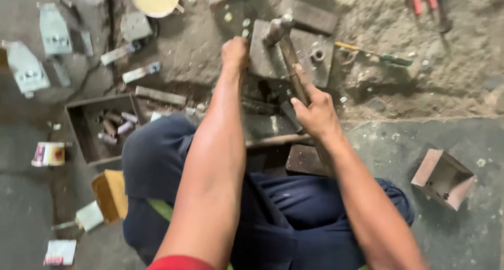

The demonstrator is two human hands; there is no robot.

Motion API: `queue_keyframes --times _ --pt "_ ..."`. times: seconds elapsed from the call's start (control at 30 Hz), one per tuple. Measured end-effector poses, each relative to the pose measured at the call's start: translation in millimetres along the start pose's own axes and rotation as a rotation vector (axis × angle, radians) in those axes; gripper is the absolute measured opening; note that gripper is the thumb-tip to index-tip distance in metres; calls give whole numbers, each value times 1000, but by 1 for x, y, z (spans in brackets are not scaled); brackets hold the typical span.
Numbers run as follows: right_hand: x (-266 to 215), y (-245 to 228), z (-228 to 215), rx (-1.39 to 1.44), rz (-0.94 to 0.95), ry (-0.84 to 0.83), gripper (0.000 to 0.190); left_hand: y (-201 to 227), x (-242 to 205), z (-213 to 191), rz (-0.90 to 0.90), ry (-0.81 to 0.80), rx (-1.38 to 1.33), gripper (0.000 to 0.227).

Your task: The person sits on the floor and uses a hammer to shape small metal pieces on an anvil. They repeatedly position the metal, strike it, and adjust its orientation to form the desired shape.

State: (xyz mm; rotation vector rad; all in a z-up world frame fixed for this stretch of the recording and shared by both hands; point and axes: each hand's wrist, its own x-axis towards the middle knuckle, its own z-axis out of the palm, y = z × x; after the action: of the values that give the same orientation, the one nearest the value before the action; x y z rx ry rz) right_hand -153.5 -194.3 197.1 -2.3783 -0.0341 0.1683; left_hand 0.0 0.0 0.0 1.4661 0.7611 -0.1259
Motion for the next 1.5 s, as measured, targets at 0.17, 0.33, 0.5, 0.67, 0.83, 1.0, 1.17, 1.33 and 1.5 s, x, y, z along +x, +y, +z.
queue_keyframes --times 0.17,0.33,0.5,0.67,0.83,1.0,1.17,1.33,1.5 --pt "-15 5 -15 261 -134 147 78 51 -74 -7 563 124 424 41" --pt "-43 25 -13 566 137 187 79 73 -98 3 785 45 778 28" --pt "-55 50 -8 728 173 177 78 60 -92 3 879 -6 836 11" --pt "-51 48 -16 690 163 184 78 59 -104 -6 1048 -7 887 15" --pt "-50 39 -26 252 -170 162 79 39 -107 -15 714 151 509 43" --pt "-24 27 -3 -103 -227 68 77 26 -54 -13 208 264 275 30" --pt "-17 27 2 -89 -387 113 75 24 -51 -12 126 261 273 26" --pt "-4 18 0 16 -128 -12 72 30 -56 -12 55 299 299 27" --pt "-20 19 -13 -4 -379 149 68 31 -60 -9 32 289 292 26"
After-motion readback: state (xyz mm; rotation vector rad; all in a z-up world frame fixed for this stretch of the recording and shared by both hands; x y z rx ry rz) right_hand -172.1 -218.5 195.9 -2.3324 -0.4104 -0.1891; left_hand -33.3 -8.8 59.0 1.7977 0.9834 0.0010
